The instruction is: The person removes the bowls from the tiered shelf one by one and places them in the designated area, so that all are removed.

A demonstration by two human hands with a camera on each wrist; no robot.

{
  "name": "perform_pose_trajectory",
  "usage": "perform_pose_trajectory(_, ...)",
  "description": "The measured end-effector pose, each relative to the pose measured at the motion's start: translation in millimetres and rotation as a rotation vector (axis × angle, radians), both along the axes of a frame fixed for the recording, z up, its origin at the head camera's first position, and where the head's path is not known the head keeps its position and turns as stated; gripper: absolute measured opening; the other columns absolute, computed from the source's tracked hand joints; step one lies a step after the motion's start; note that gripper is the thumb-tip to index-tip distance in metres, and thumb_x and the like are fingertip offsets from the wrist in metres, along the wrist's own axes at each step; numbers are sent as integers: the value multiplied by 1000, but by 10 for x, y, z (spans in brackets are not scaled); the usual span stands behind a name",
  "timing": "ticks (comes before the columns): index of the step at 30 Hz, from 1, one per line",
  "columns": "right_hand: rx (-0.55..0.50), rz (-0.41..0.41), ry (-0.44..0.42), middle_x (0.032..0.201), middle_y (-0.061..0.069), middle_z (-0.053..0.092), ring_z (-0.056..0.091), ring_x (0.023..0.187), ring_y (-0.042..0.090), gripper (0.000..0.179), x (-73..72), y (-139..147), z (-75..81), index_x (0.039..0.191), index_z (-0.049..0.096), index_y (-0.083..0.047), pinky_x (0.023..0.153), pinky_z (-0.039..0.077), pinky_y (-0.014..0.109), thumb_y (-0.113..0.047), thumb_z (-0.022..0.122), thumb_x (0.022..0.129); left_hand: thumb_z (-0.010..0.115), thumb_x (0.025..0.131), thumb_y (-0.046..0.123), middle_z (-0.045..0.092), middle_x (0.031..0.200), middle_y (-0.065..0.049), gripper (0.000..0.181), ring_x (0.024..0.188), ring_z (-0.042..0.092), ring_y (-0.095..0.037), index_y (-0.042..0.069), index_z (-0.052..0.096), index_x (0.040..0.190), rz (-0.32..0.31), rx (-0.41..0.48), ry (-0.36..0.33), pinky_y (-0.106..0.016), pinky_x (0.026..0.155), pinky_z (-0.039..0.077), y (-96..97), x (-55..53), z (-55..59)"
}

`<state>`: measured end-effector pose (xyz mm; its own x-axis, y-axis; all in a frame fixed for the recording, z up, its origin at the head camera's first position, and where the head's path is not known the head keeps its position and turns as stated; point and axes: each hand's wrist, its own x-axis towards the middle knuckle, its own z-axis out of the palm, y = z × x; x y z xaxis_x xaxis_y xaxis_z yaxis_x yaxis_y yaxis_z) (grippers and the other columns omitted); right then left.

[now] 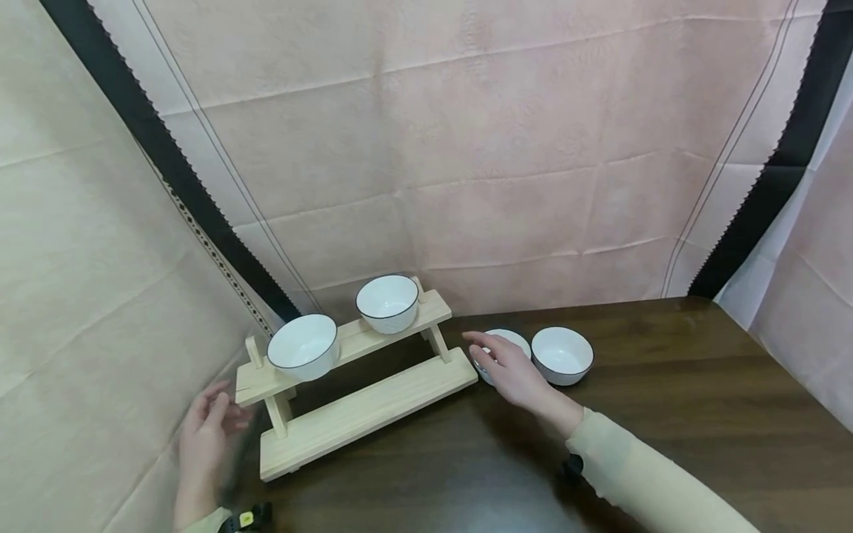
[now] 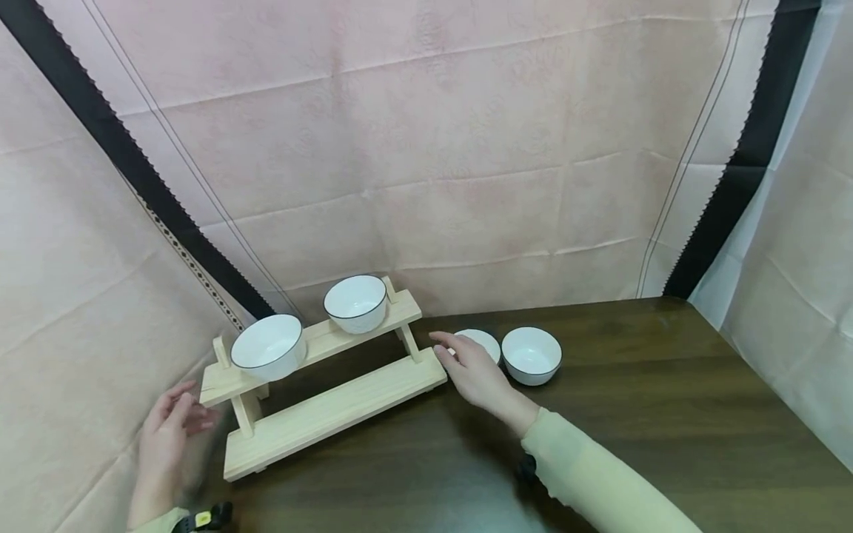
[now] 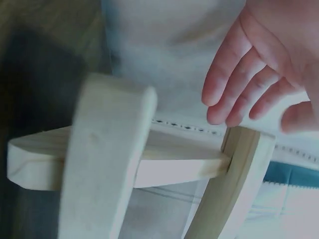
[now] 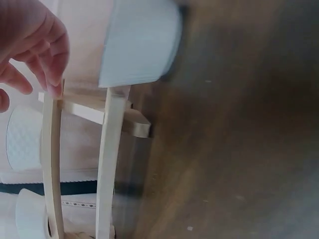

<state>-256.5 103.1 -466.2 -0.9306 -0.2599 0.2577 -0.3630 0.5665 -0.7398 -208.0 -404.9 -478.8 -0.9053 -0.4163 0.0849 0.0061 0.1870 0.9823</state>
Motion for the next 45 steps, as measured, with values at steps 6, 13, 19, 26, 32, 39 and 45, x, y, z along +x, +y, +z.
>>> perform_pose_trajectory(6,118,47,31,154,12,67,65,141,32,47,-138,-119,235,156,58,-12,118,52,55,-35,50,117,44,118,39,61,94,20,54,76,71,-6,7,42,161,-89,-204,-103,-24,71,61,-50,-90,191)
perform_pose_trajectory(13,152,32,-7,140,12,73,76,112,24,50,-296,-170,457,160,54,-12,103,60,49,-36,48,117,59,114,27,70,117,-17,69,77,73,-4,-4,29,168,-233,-516,-201,-23,73,62,-168,-165,325)
perform_pose_trajectory(19,158,47,-29,154,15,66,75,123,27,51,-346,-196,499,162,52,-12,105,61,50,-36,48,117,61,113,21,67,126,-29,76,85,77,-10,-9,20,169,-355,-539,-291,-24,78,62,-239,-216,442)
perform_pose_trajectory(26,210,60,-24,140,12,74,72,123,26,47,-384,-234,492,158,57,-15,105,61,50,-34,52,115,61,112,20,62,131,-37,76,93,76,-22,-9,15,165,-402,-535,-399,-39,83,66,-206,-270,581)
perform_pose_trajectory(32,194,34,-11,134,11,77,74,117,25,45,-450,-285,522,156,60,-15,100,62,48,-31,55,114,61,111,18,63,113,-26,75,87,69,-23,-10,15,163,-397,-561,-415,-33,76,59,-158,-307,627)
perform_pose_trajectory(39,171,-32,-21,135,11,77,75,121,27,47,-540,-463,602,156,59,-21,98,63,49,-39,57,113,61,111,13,61,118,-30,73,86,70,-22,-10,14,162,-391,-534,-410,-35,76,62,-139,-322,664)
perform_pose_trajectory(45,88,-94,-39,124,7,78,75,101,22,57,-616,-677,650,159,55,-22,83,61,41,-53,55,111,61,111,11,62,117,-32,72,86,71,-21,-11,13,160,-410,-519,-410,-38,77,65,-146,-301,676)
